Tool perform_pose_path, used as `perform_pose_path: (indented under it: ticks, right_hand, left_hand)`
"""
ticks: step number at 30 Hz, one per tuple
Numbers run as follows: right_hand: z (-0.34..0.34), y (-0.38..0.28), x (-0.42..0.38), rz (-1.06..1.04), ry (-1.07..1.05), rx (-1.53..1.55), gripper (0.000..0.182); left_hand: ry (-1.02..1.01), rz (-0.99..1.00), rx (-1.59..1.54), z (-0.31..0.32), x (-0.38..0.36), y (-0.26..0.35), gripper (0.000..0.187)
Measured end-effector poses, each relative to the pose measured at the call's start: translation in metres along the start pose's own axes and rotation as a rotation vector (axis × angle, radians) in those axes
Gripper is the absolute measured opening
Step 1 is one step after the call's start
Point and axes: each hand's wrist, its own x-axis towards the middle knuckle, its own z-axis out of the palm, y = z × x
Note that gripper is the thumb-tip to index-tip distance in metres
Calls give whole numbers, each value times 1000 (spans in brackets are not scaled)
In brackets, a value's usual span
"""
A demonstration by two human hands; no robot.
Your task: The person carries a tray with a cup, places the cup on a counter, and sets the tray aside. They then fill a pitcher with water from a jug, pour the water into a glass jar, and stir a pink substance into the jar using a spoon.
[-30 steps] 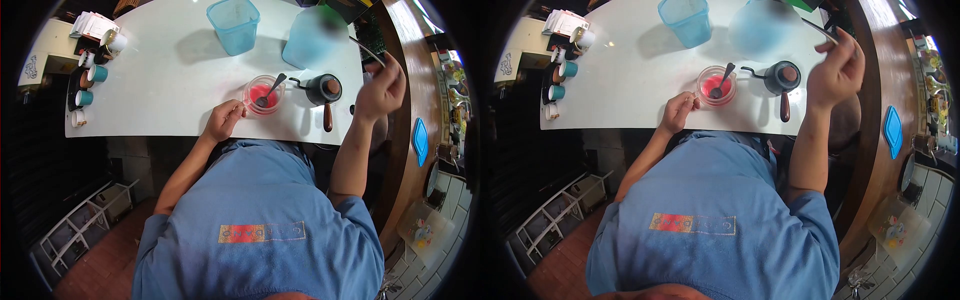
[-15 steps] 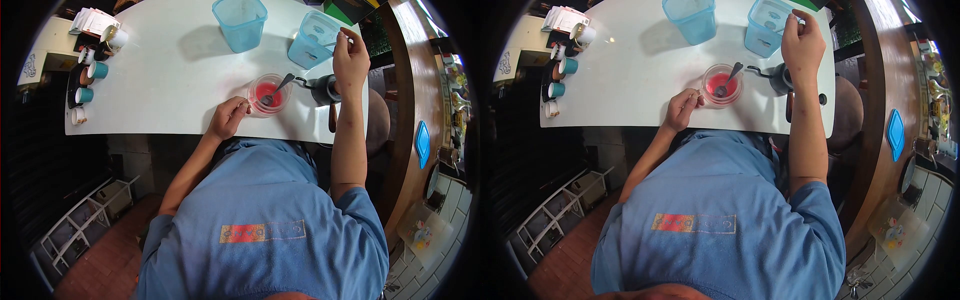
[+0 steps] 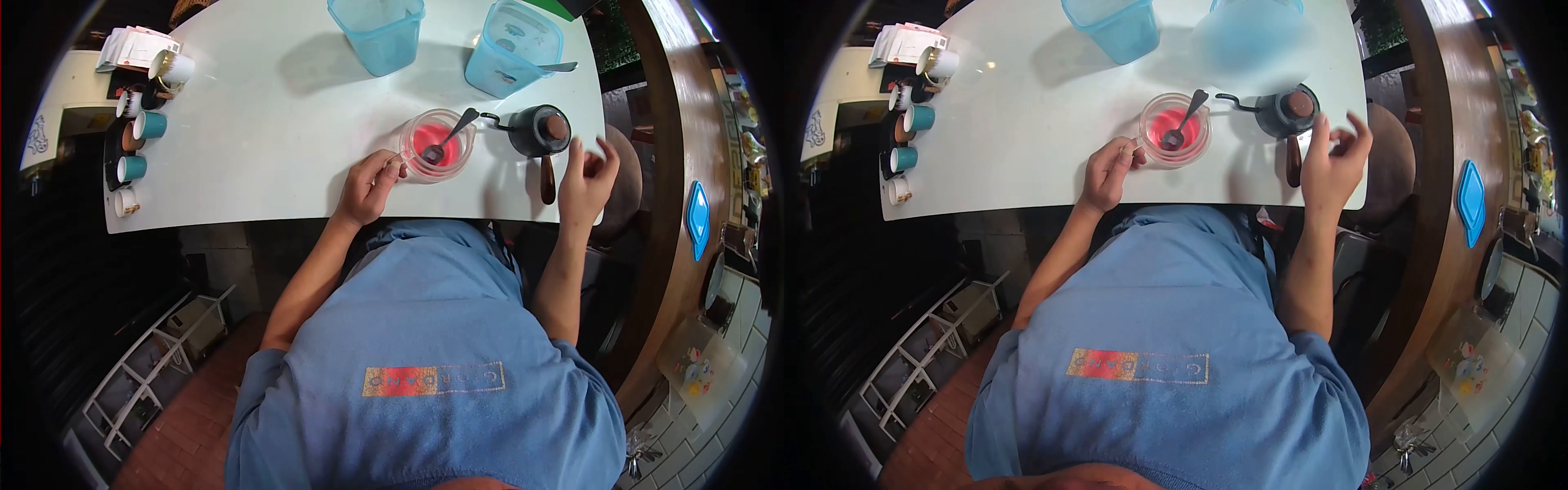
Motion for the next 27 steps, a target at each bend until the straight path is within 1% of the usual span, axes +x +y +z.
perform_pose_path:
  ticks: [2,3,4,6,7,8,11,13,16,18,21,26,27]
  right_hand:
    - [-9,7,-23,67,-61,-172,48]
    - [-10,12,-33,153,-116,-67,49]
    - [-10,16,-38,237,-206,46,43]
    - [-10,10,-43,362,-399,189,38]
    - [-7,10,-46,399,-449,293,37]
    - [-4,7,-48,433,-436,309,37]
    - [4,18,-52,448,-392,404,37]
    - [7,17,-54,485,-304,589,34]
    - [1,14,-53,499,-263,612,31]
    - [-7,9,-54,479,-266,609,30]
    - [-21,4,-55,342,-269,610,31]
    - [-35,-17,-57,243,-271,577,32]
    - [-37,-21,-56,213,-269,531,32]
  left_hand:
    - [1,-2,6,-1,0,1,30]
    - [1,0,11,0,1,1,30]
    - [-5,-2,9,1,0,2,30]
    - [40,14,-17,2,2,3,25]
    - [35,17,-18,2,2,2,25]
    - [34,8,-20,2,2,1,26]
    - [32,-5,-32,1,2,1,28]
    - [37,-14,-43,2,1,1,28]
    - [42,-15,-46,1,0,1,28]
    - [-14,-37,-39,-1,-1,0,31]
    - [-17,-29,-31,-1,-1,0,31]
    - [-20,-18,-19,-2,-1,-1,32]
    - [-28,-23,-14,-3,-1,-1,32]
